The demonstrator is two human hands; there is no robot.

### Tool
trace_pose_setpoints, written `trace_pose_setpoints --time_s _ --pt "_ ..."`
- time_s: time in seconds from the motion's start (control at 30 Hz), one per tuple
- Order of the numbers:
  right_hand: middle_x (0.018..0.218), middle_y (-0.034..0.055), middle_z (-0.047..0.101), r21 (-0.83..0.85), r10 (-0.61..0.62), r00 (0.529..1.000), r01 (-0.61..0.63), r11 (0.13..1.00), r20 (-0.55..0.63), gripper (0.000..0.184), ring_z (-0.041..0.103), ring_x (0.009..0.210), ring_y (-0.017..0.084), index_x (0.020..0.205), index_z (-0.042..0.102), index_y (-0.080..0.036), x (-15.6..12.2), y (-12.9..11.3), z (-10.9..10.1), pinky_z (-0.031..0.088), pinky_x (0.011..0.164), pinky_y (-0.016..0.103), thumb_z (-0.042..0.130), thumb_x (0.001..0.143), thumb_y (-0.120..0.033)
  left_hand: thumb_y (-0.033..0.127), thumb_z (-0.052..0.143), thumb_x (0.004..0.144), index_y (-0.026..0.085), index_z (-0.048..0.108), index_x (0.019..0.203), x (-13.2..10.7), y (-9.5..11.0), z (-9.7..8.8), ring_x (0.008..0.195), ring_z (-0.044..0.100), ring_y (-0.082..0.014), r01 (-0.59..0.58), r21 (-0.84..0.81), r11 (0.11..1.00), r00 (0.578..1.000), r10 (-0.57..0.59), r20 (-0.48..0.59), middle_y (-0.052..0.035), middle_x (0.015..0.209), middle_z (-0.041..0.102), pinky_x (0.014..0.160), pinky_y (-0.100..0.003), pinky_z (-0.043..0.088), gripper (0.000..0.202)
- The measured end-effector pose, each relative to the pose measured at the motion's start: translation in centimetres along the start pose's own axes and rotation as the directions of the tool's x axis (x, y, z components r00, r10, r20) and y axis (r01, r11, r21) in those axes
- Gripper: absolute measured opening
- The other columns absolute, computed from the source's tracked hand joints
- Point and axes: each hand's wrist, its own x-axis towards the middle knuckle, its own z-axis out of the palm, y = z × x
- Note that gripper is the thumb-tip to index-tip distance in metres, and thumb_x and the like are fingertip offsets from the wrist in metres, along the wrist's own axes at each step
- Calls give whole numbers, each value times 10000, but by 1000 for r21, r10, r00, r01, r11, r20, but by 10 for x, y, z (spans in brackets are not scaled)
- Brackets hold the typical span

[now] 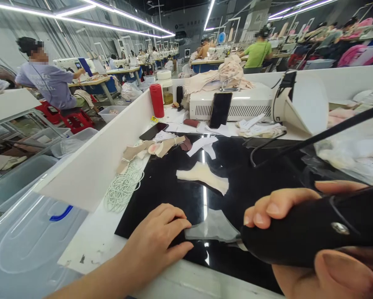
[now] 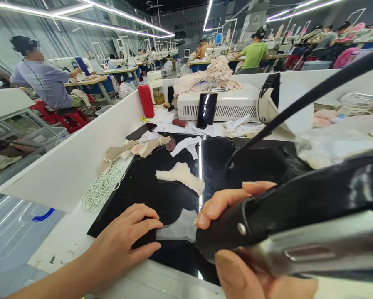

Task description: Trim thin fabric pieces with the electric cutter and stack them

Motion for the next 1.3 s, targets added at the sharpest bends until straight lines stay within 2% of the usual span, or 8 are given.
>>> trace_pose_setpoints --time_s 0.13,0.27,0.4,0.53,0.63,0.9,1.03,1.3 --pt "710 -50 670 19 -12 1000 12 1000 4 480 631 576 200 1051 598 -307 9 -2 28 593 559 377 896 723 -492 194 804 880 191 669 1051 3 3 5 1026 629 -203 -8 -29 1000 999 7 -33 -25 1102 679 938 -348 538 219" --pt "676 -53 677 32 23 1000 -22 999 -11 468 628 565 189 996 614 -294 10 -2 39 601 553 353 913 703 -504 186 806 875 184 643 967 5 3 4 1003 626 -199 -6 -61 998 1000 4 -25 -20 1085 685 901 -336 531 187" --pt "714 -51 675 39 7 1000 -7 999 2 501 608 591 180 1048 608 -304 4 4 37 597 568 338 918 699 -486 186 863 819 185 645 1153 4 3 4 1053 625 -213 36 -76 996 999 -37 -16 -31 1157 688 940 -352 524 399" --pt "739 -48 669 93 53 997 -58 994 55 447 603 614 179 1073 624 -322 -1 8 33 589 586 335 887 734 -448 170 796 877 185 673 971 4 3 7 1029 628 -198 8 -75 997 998 -12 -55 -19 1120 691 917 -336 520 156" --pt "744 -39 665 111 62 993 -73 991 99 385 599 599 186 1060 646 -335 -4 6 34 585 574 360 864 757 -430 159 764 901 177 659 896 4 3 7 1015 628 -191 -8 -85 996 997 1 -80 -18 1089 698 926 -332 522 107" --pt "744 -30 660 75 82 989 -91 993 121 346 617 609 205 1036 666 -357 -8 5 38 585 591 390 858 761 -439 209 679 980 177 668 887 -1 2 8 1024 629 -189 -64 -63 996 995 59 -79 -21 1060 700 1031 -388 524 99" --pt "721 -33 653 45 61 996 -64 997 67 415 600 586 212 1031 665 -351 -7 6 38 589 574 407 897 725 -507 233 636 1014 173 673 909 -5 2 6 1053 645 -175 -81 -50 995 992 75 -100 -33 1082 705 1083 -386 507 127" --pt "770 -40 658 149 -1 996 -12 989 84 400 584 618 173 1118 610 -318 -9 9 32 574 571 329 840 809 -424 279 596 1044 189 686 1072 -16 -1 1 1072 674 -180 -87 -17 996 989 85 -121 -37 1137 722 1122 -407 494 130"
